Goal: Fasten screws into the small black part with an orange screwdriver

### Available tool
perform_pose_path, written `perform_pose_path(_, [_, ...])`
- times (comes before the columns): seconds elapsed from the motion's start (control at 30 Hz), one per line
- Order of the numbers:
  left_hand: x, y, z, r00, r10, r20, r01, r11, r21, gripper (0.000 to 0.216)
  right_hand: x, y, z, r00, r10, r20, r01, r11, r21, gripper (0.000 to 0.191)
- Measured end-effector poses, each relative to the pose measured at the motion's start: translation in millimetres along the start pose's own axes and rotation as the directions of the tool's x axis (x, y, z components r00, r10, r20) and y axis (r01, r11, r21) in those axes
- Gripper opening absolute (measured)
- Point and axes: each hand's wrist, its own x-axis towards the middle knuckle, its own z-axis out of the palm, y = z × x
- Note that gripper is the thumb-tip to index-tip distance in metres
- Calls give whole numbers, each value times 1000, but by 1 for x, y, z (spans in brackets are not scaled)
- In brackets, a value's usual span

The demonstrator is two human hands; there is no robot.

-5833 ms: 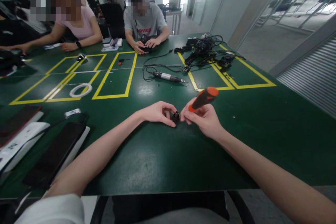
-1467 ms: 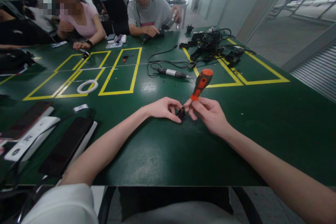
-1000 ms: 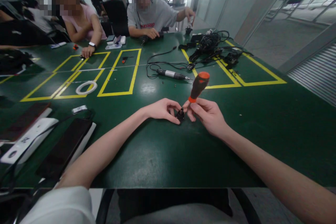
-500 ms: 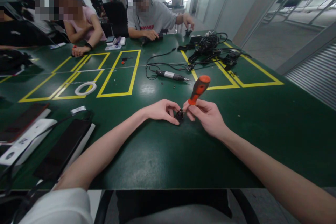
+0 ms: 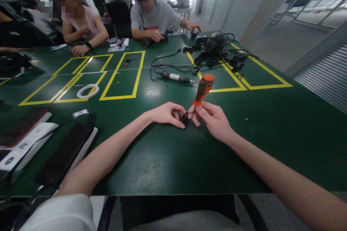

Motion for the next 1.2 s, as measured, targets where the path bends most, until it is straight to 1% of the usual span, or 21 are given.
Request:
perform_pose_path(0.13, [0, 1, 0, 1000, -1, 0, 1, 1000, 16, 39, -1, 3, 0, 1000, -9, 10, 9, 998, 57, 43])
perform_pose_path(0.3, [0, -1, 0, 1000, -9, -5, 9, 1000, -5, 41, -1, 2, -1, 999, -17, -43, 16, 1000, -16, 42])
perform_pose_path(0.4, [0, -2, 0, 1000, 4, -3, -4, 1000, -17, 40, 0, 0, -1, 999, -27, -40, 25, 999, -39, 41])
perform_pose_path(0.5, [0, -1, 0, 1000, 5, -5, -5, 1000, -1, 39, 0, -1, -2, 1000, -17, -13, 17, 1000, -7, 42])
perform_pose_path(0.6, [-1, 0, -1, 1000, -4, -8, 4, 1000, 11, 39, -1, 0, -1, 1000, -19, -24, 19, 999, 31, 41])
perform_pose_path(0.83, [1, -2, 0, 1000, 11, -3, -11, 1000, -11, 42, -1, -3, 0, 996, -63, -68, 57, 995, -78, 40])
perform_pose_path(1.03, [0, -2, 0, 1000, -8, -2, 8, 1000, 2, 40, -2, -2, 0, 999, -37, -29, 37, 999, 5, 38])
perform_pose_path(1.1, [0, 0, -1, 1000, -10, -9, 10, 1000, 14, 39, -2, 0, 1, 998, -44, -40, 44, 999, 20, 39])
perform_pose_path(1.2, [-1, 0, 0, 1000, -10, -10, 10, 1000, 13, 38, -2, 2, 1, 996, -34, -76, 34, 999, -2, 41])
